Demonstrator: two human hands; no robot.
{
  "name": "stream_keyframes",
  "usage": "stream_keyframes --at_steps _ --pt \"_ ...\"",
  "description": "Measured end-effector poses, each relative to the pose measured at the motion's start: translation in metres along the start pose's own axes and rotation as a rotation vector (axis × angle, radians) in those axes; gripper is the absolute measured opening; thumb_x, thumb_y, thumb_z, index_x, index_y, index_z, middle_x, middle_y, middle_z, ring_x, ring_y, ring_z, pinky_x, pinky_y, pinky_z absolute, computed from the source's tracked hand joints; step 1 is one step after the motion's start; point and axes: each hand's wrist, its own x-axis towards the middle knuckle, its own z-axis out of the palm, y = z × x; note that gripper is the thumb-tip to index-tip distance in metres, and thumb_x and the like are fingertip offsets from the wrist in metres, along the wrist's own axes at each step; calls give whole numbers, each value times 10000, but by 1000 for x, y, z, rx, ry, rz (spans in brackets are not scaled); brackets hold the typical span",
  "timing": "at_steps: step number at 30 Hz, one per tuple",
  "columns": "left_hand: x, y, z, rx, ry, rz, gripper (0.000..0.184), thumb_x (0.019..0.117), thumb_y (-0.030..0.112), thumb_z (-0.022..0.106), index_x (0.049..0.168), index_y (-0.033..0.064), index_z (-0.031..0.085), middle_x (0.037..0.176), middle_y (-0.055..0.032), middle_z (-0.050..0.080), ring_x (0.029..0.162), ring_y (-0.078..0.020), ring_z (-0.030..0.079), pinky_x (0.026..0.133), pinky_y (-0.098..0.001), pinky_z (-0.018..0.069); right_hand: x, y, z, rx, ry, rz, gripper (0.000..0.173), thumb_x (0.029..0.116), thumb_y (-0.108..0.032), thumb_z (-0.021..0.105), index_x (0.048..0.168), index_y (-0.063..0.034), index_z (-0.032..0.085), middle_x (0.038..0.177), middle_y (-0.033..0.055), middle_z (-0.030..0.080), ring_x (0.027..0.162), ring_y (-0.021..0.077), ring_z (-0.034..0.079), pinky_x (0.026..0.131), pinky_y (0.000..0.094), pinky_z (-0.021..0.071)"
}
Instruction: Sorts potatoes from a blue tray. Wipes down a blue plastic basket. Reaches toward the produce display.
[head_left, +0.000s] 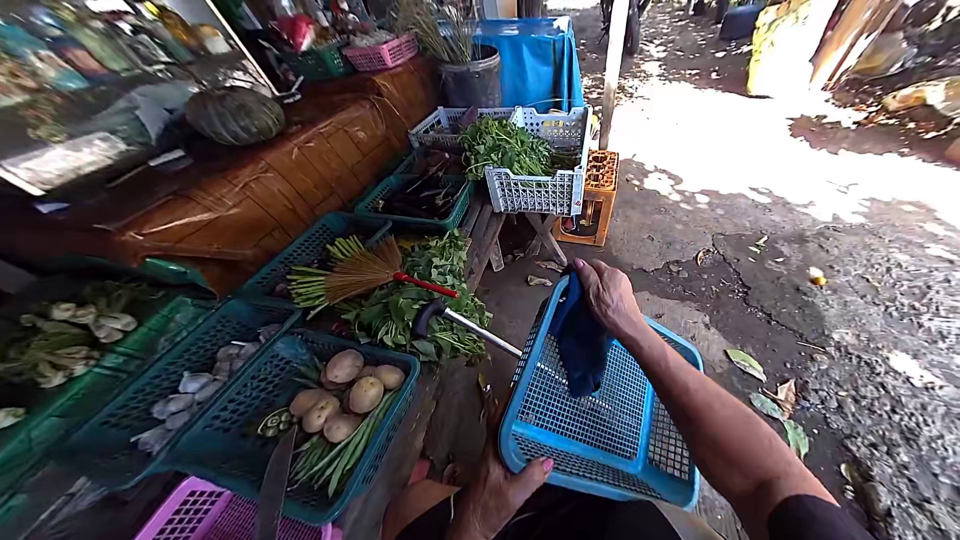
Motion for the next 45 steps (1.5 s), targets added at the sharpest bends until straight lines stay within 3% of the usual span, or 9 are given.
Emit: stream_keyframes --at_steps 7,13,18,22,29,34,38,42,45 --pt "3 -7 -7 135 -266 56 1285 714 479 897 1601 -66 144 1591 -165 411 1428 -71 436 1226 -297 324 -17 -13 7 6 349 -374 377 1025 -353 585 912 -32 746 848 111 730 841 260 707 798 473 549" --pt "9 -11 -14 -95 -265 -44 1174 784 436 853 1547 -95 136 1407 -69 589 1224 -37 615 1071 -244 509 -22 -56 25 -46 458 -771 341 1002 -333 633 857 -44 740 759 81 714 743 210 692 773 405 542" --pt "24 0 0 -65 52 -148 930 704 124 801 1460 -97 306 1235 -81 668 1063 -45 693 925 -231 589 -64 -44 69 -33 277 -894 378 1039 -361 575 849 -62 707 713 77 682 687 216 674 739 387 539" --pt "47 9 -3 156 172 69 667 724 -9 677 1357 -115 495 1239 -103 663 1118 -15 646 972 -195 540 -85 -40 83 18 231 -939 352 1030 -338 587 861 -55 712 710 71 677 671 209 657 722 361 524" --pt "61 4 -9 298 22 262 632 694 -57 566 1325 -74 589 1400 -157 619 1395 -209 509 1186 -343 398 -68 14 52 -116 243 -600 338 1039 -266 536 858 -58 732 802 82 737 794 229 725 800 426 568" --pt "62 10 -3 292 52 211 663 668 -42 576 1330 -71 579 1400 -144 612 1406 -199 480 1193 -323 367 -14 93 9 -215 117 -180 403 1068 -263 455 971 -7 752 986 166 751 1055 331 705 1069 527 465" --pt "69 13 9 315 63 178 714 640 -14 597 1351 -50 549 1395 -159 575 1336 -155 516 1103 -275 442 -13 71 15 -140 134 -97 377 1056 -215 475 922 23 735 924 178 733 1018 329 704 1104 516 448" --pt "71 15 16 353 75 107 719 673 24 661 1364 -103 505 1334 -191 592 1241 -115 563 1045 -241 462 -77 -10 73 78 89 -467 281 1042 -206 556 981 -8 745 932 134 752 969 270 729 1068 499 487" --pt "64 17 16 294 79 125 589 790 73 767 1285 -129 520 1157 -84 687 1095 16 637 994 -168 510 -90 -42 86 138 116 -820 318 1060 -260 528 1003 -29 739 910 118 744 918 265 731 1024 469 526"
